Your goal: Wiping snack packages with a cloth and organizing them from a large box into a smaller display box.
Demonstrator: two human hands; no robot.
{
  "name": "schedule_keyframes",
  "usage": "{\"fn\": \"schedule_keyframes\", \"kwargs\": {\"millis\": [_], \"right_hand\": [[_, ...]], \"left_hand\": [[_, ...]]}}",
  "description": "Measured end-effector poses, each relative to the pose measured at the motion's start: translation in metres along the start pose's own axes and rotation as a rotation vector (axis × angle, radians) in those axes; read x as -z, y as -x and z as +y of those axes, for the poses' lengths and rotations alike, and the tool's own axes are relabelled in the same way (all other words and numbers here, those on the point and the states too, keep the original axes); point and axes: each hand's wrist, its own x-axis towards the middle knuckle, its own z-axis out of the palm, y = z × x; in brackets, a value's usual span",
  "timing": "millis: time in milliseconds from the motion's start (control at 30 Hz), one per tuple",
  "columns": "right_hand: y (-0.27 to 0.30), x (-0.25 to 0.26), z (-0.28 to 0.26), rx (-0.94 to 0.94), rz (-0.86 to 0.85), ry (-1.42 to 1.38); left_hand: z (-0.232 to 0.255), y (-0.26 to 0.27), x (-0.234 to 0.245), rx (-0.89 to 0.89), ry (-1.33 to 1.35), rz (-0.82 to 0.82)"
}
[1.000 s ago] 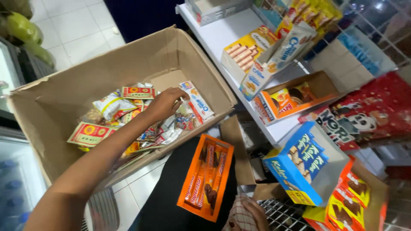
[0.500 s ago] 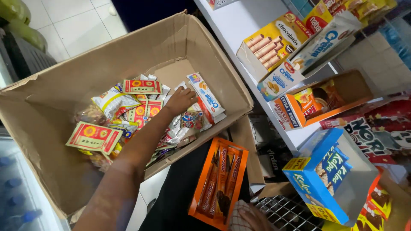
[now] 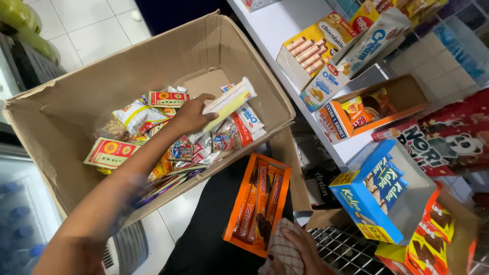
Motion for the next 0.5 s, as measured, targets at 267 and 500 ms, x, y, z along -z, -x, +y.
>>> {"fn": "schedule_keyframes", "kwargs": {"millis": [267,500], "right_hand": [[-0.019,0.006,-0.104,0.206,0.415,-0.183],[-0.052,0.053,-0.116,0.277,0.675,0.220]], "left_hand": [[0.145,0.172,-0.001,-0.404,0.677,-0.106],[0.202,0.269,-0.044,-0.294,0.562,-0.239]]}}
